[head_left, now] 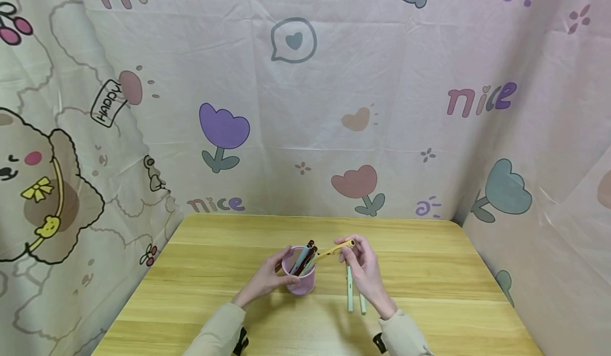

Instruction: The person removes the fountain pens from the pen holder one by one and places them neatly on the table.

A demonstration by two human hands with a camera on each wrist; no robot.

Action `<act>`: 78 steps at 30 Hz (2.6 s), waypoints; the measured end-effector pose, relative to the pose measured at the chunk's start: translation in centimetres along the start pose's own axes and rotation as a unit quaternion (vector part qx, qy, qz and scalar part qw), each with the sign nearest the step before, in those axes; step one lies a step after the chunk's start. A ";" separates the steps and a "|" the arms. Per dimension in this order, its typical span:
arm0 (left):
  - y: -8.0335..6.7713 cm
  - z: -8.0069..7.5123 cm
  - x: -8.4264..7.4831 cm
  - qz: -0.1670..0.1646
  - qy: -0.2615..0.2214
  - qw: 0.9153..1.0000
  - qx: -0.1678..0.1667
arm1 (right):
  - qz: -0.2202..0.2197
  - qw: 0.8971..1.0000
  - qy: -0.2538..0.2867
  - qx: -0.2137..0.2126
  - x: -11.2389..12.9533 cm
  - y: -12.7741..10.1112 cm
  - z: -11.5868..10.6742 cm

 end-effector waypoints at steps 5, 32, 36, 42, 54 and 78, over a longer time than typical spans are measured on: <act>0.0 0.0 0.0 0.003 -0.002 1.000 0.000 | 0.002 1.000 0.012 -0.005 0.4 0.1 -0.6; 0.0 0.1 0.0 0.008 -0.001 1.000 0.003 | 0.084 0.996 -0.031 -0.012 -0.7 -0.4 -4.5; 0.0 0.1 0.0 0.007 -0.008 1.000 0.005 | 0.099 0.993 -0.057 -0.006 -0.7 -0.7 -4.9; 0.0 0.0 0.0 0.006 -0.006 1.000 0.007 | 0.122 0.990 -0.065 -0.016 -1.1 -1.1 -5.6; -0.1 0.0 0.0 0.004 -0.008 1.000 0.008 | 0.192 0.976 -0.085 -0.066 -1.9 -1.8 -7.7; 0.0 0.1 0.1 0.007 0.004 1.000 0.003 | 0.341 0.924 -0.157 -0.070 -4.9 -4.5 -10.0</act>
Point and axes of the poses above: each hand's wrist, its own y-axis towards the middle knuckle, its own z-axis out of the palm, x = y × z, the point moved 6 cm from there along y, towards the middle knuckle, and after that the axes turned 13 degrees about y, right-handed, at the moved point
